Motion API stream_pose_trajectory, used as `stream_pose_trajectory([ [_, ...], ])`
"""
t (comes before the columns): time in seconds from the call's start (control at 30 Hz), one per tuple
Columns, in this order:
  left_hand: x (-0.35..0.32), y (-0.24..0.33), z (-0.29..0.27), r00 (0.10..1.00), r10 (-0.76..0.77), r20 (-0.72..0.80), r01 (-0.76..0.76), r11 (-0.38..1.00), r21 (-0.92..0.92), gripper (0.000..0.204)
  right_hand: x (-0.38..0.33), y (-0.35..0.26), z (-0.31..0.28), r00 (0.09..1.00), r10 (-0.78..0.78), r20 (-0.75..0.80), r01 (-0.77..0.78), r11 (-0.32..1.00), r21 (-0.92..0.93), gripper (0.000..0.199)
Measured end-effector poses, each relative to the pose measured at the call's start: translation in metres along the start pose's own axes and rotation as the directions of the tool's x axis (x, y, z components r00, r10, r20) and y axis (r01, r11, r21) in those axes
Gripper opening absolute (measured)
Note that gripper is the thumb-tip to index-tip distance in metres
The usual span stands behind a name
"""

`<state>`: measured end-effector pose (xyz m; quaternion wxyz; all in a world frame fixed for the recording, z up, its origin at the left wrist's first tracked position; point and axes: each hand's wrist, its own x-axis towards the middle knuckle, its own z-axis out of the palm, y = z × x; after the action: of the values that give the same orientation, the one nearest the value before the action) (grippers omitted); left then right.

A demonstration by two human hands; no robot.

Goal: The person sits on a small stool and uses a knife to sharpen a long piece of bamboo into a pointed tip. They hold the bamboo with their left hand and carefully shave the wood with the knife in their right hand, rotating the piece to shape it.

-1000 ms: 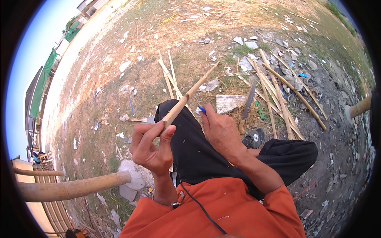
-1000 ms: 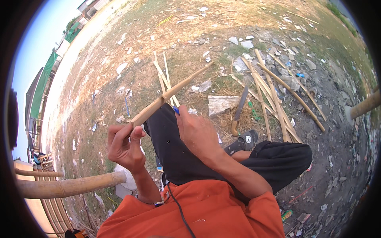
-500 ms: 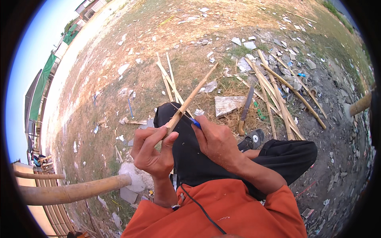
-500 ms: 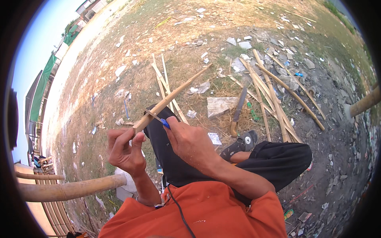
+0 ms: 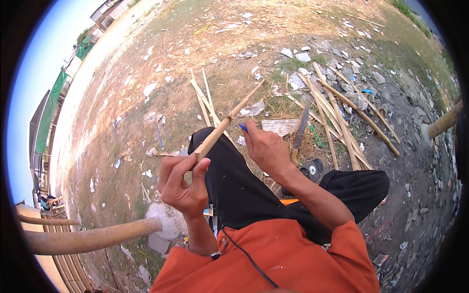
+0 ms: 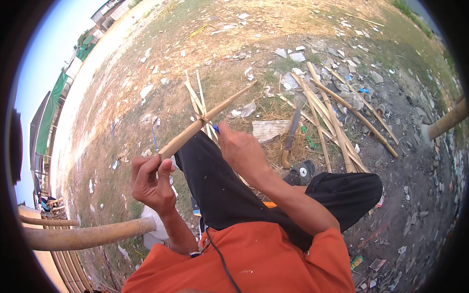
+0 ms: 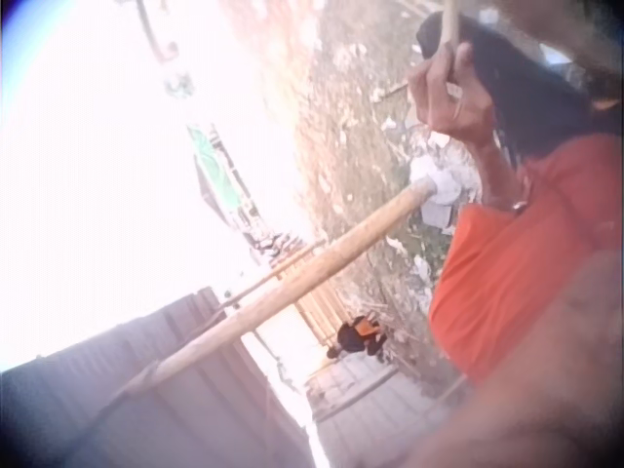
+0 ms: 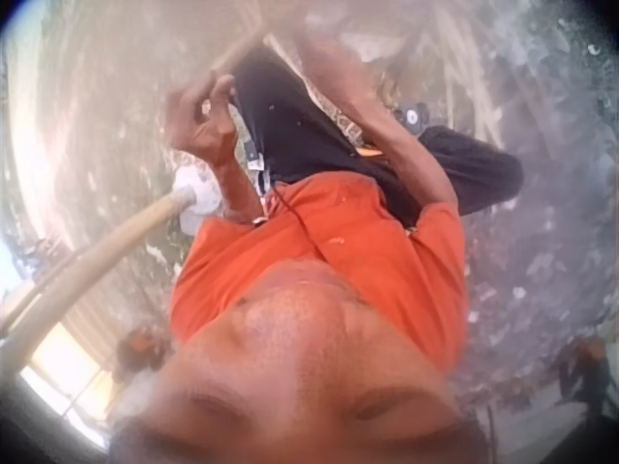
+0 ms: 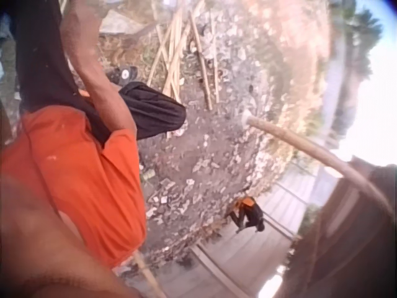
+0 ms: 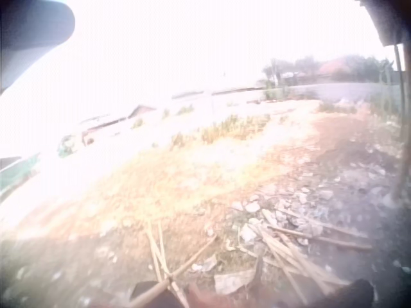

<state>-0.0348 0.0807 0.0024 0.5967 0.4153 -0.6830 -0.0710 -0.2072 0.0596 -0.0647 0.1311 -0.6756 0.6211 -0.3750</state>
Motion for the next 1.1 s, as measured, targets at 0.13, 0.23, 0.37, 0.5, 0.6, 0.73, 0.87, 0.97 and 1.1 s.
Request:
stream_pose_trajectory([
  [0.13,0.000,-0.003,0.004,1.000,0.001,-0.001,-0.001,0.999,-0.041,0.020,-0.006,-0.012,-0.001,0.992,-0.100,-0.077,0.103,0.994,0.035,0.016],
  [0.23,0.001,0.003,0.003,1.000,-0.006,0.024,0.007,0.999,-0.048,0.020,0.006,0.020,0.012,1.000,0.003,-0.029,-0.004,0.999,-0.038,0.018],
  [0.37,-0.001,0.000,0.001,0.999,-0.033,0.005,0.033,0.999,-0.035,0.019,0.017,0.027,0.011,0.995,0.096,0.026,-0.093,0.991,-0.101,0.018],
  [0.5,-0.002,0.002,0.004,0.999,0.022,0.045,-0.019,0.997,-0.072,0.019,0.005,0.017,0.021,0.986,-0.081,-0.143,0.102,0.985,0.140,0.019],
  [0.6,0.001,-0.004,0.001,0.986,0.111,0.125,-0.107,0.994,-0.033,0.013,0.025,0.064,0.038,0.992,0.117,-0.049,-0.121,0.989,-0.088,0.018],
  [0.73,-0.003,-0.008,-0.004,0.996,0.044,0.073,-0.043,0.999,-0.022,0.013,0.022,0.047,0.036,0.997,0.071,-0.004,-0.071,0.989,-0.126,0.017],
  [0.87,-0.001,-0.005,-0.002,0.987,0.114,0.111,-0.113,0.993,-0.021,0.013,0.027,0.081,0.063,0.984,0.167,-0.059,-0.175,0.965,-0.194,0.010],
  [0.97,0.003,-0.003,0.003,0.988,0.134,0.079,-0.129,0.990,-0.064,0.013,0.034,0.180,0.082,0.940,0.340,-0.018,-0.311,0.836,-0.452,0.012],
  [1.1,0.005,-0.006,-0.005,0.995,0.087,0.046,-0.084,0.994,-0.074,0.014,-0.003,0.185,0.084,0.876,0.482,0.030,-0.439,0.822,-0.363,0.024],
])
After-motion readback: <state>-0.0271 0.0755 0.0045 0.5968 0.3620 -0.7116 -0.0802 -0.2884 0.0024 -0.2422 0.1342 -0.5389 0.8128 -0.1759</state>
